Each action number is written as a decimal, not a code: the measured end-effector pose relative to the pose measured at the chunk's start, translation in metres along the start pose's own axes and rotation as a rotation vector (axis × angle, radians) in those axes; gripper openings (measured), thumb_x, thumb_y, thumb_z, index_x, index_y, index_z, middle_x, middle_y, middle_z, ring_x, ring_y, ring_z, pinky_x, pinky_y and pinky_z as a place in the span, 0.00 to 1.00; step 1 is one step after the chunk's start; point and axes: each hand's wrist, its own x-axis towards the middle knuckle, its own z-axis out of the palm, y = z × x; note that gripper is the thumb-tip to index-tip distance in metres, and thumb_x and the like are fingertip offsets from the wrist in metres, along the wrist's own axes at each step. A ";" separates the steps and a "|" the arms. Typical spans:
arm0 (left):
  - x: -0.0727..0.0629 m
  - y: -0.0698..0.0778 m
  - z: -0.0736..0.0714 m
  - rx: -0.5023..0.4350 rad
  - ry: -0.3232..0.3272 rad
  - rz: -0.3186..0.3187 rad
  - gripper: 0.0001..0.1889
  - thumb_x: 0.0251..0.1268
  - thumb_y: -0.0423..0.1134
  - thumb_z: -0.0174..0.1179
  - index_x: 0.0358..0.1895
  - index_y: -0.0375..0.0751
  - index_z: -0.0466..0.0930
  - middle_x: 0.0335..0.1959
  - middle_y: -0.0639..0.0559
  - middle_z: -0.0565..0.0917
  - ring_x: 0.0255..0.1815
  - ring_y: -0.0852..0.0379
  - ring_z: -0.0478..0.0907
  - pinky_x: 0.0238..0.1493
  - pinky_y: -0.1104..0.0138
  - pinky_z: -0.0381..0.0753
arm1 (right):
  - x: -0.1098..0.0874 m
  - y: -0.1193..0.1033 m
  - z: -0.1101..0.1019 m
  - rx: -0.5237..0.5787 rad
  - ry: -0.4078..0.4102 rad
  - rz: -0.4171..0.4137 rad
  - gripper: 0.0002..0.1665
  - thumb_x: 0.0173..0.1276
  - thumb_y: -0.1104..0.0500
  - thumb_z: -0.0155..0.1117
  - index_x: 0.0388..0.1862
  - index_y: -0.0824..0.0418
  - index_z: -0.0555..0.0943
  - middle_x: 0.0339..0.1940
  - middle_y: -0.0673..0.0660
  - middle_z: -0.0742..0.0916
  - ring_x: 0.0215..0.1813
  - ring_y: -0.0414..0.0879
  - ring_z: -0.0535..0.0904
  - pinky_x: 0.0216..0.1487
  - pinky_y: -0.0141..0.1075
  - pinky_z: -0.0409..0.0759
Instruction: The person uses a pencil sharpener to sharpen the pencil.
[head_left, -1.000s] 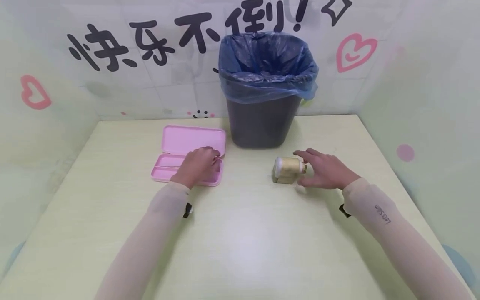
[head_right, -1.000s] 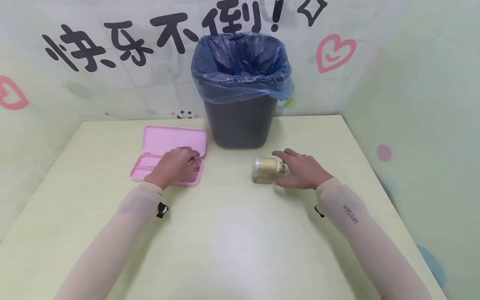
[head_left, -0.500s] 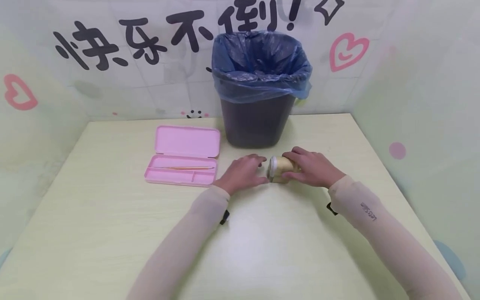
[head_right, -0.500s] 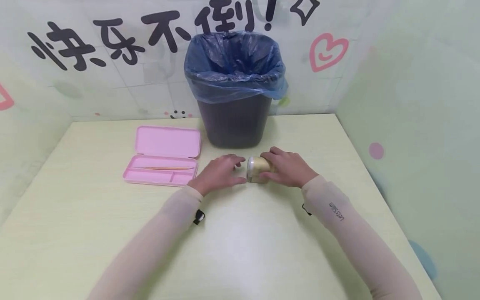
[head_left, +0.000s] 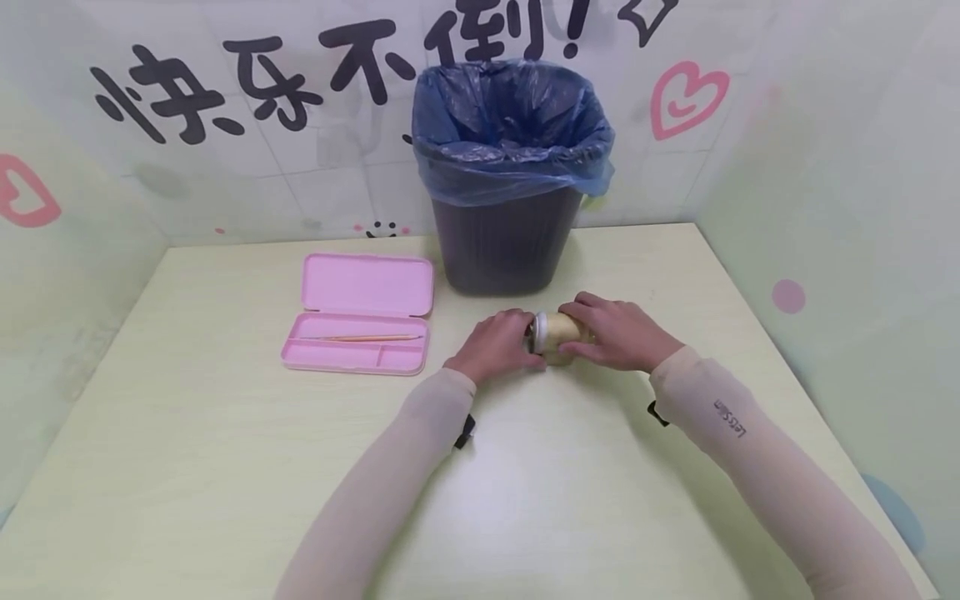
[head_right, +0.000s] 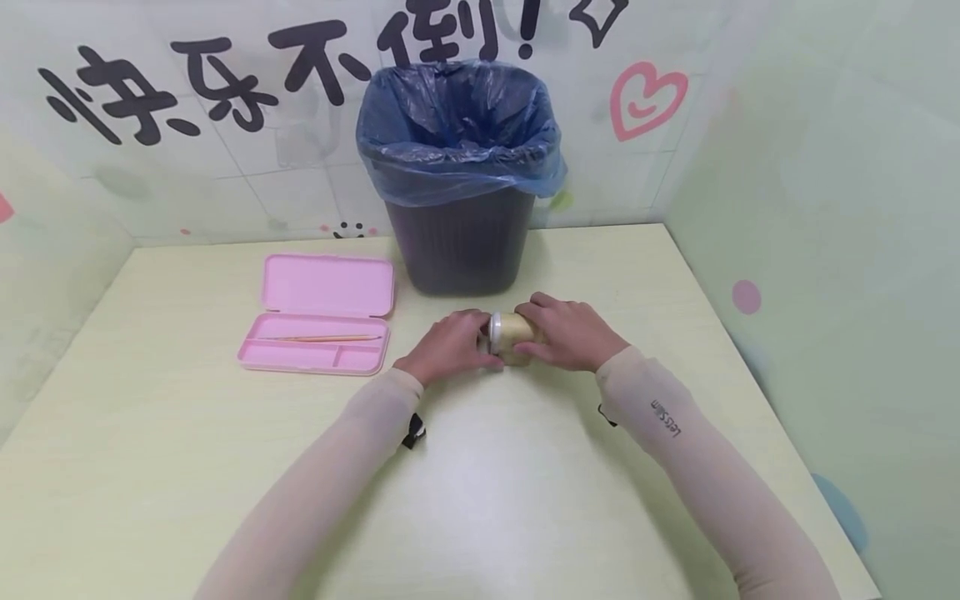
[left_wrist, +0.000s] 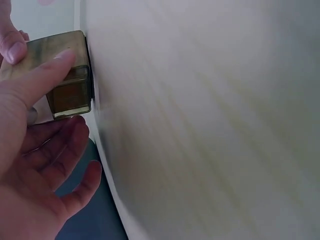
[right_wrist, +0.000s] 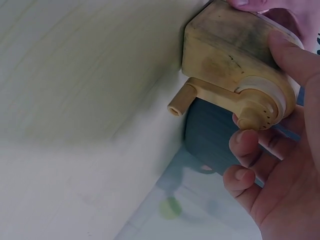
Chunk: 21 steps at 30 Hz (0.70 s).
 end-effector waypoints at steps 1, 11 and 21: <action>0.001 0.000 0.000 0.006 -0.005 -0.002 0.25 0.50 0.49 0.77 0.47 0.40 0.79 0.37 0.52 0.80 0.36 0.56 0.76 0.41 0.61 0.77 | 0.000 0.000 0.000 0.000 -0.002 -0.007 0.29 0.61 0.46 0.74 0.55 0.60 0.80 0.39 0.52 0.80 0.28 0.45 0.74 0.29 0.41 0.74; 0.001 0.001 -0.006 0.042 -0.025 0.032 0.20 0.52 0.49 0.77 0.41 0.44 0.80 0.36 0.55 0.81 0.36 0.58 0.77 0.42 0.61 0.77 | 0.000 0.004 -0.002 -0.009 -0.037 -0.024 0.29 0.64 0.46 0.72 0.56 0.63 0.79 0.38 0.53 0.86 0.30 0.45 0.77 0.35 0.44 0.78; -0.001 -0.003 -0.010 -0.060 -0.047 0.089 0.18 0.52 0.47 0.77 0.37 0.42 0.80 0.30 0.54 0.81 0.30 0.58 0.74 0.36 0.66 0.74 | -0.005 0.005 -0.002 0.017 -0.035 -0.040 0.29 0.65 0.44 0.70 0.55 0.62 0.79 0.35 0.50 0.84 0.29 0.43 0.76 0.32 0.42 0.77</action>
